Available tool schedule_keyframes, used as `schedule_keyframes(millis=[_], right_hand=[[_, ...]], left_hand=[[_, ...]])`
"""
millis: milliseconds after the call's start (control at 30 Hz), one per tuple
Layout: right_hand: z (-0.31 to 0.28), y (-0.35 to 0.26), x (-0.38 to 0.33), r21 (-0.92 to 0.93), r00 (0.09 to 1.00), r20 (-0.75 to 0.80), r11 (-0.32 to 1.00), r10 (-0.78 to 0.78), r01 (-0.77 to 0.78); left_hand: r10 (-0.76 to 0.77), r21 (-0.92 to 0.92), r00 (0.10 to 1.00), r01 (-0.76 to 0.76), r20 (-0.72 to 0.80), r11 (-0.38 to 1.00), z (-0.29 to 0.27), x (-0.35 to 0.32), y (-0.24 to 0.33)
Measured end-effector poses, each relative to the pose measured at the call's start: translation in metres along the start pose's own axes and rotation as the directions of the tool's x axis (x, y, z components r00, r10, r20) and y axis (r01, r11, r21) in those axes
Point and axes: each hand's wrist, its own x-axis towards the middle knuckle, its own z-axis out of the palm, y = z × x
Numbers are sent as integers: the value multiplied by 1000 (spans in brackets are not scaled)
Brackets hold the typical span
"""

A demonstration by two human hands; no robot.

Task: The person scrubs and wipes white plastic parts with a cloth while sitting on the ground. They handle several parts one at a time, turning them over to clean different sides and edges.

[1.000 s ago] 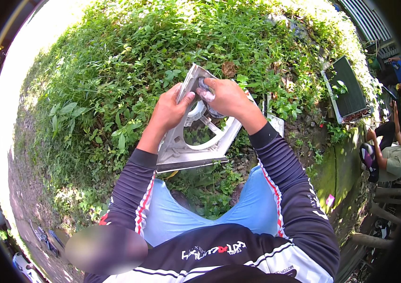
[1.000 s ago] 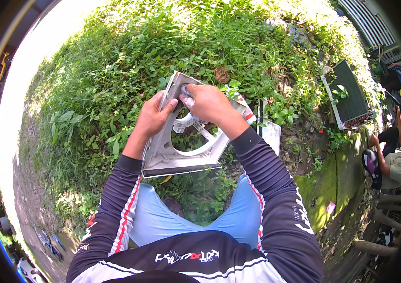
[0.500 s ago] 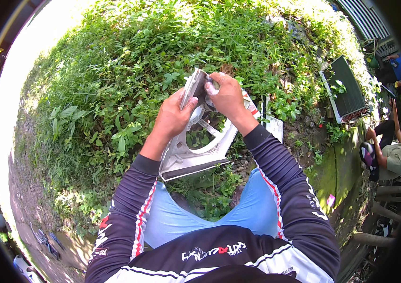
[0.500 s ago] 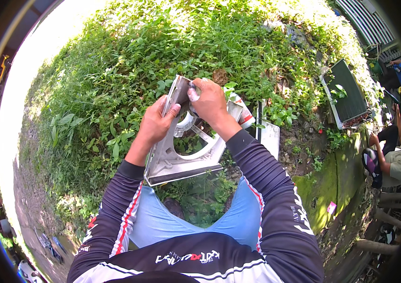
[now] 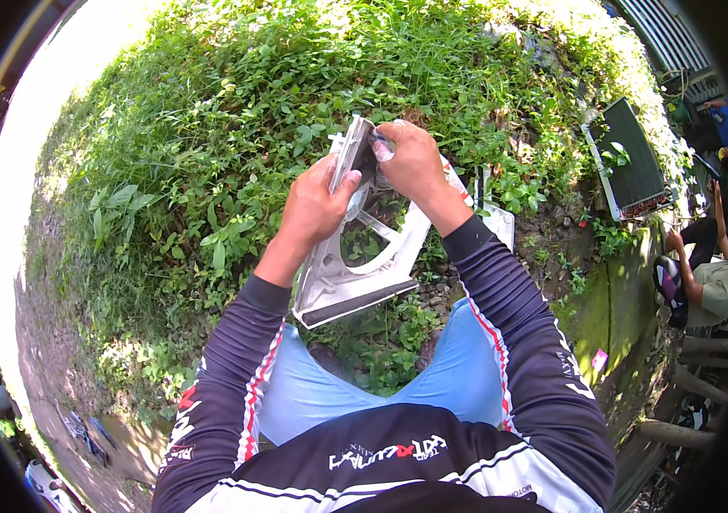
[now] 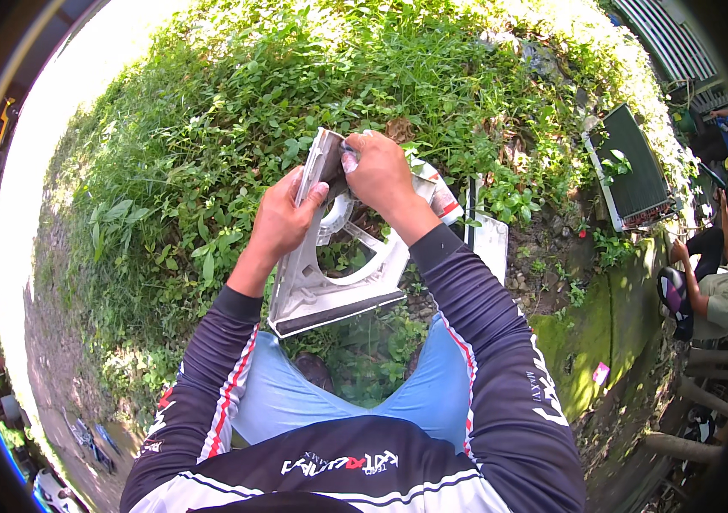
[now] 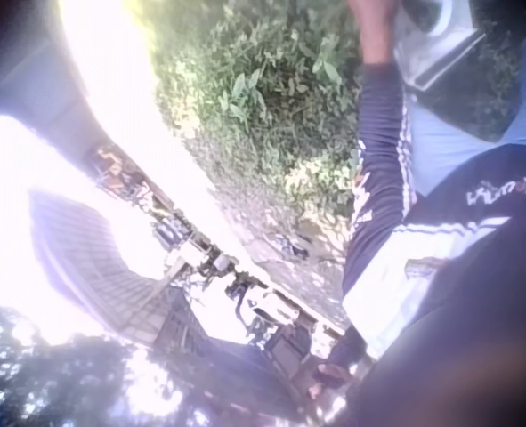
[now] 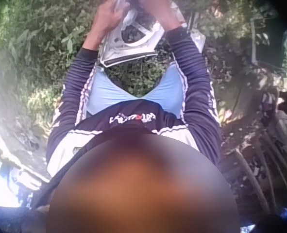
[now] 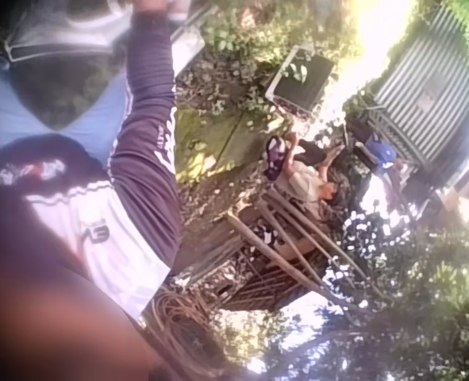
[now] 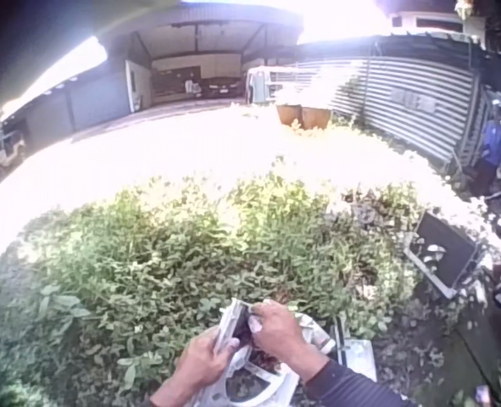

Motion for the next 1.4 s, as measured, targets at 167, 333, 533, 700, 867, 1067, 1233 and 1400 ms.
schedule_keyframes(millis=[167,333,533,700,867,1067,1233,1400], right_hand=[[-3,-4,2,86,991,-103,991,-89,98],[11,10,4,290,982,96,939,165,-186],[-5,33,2,196,921,210,909,328,-368],[-24,32,4,-76,869,380,947,316,-311],[4,24,-2,238,978,55,948,201,-209],[22,22,-8,423,973,136,877,185,-226],[15,17,-4,532,996,35,842,87,-92],[13,8,-2,341,952,-7,896,305,-285]], left_hand=[[-12,30,1000,13,-26,999,4,0,-2],[-7,41,995,11,-100,999,5,3,-7],[-2,1,992,2,-123,1000,4,3,-14],[-7,18,995,9,-104,1000,4,3,-8],[-37,11,994,38,-99,999,7,-2,2],[-36,48,991,42,-128,998,8,-7,7],[-47,122,993,60,-112,991,9,-10,9],[54,158,993,-37,-105,987,10,-13,7]])
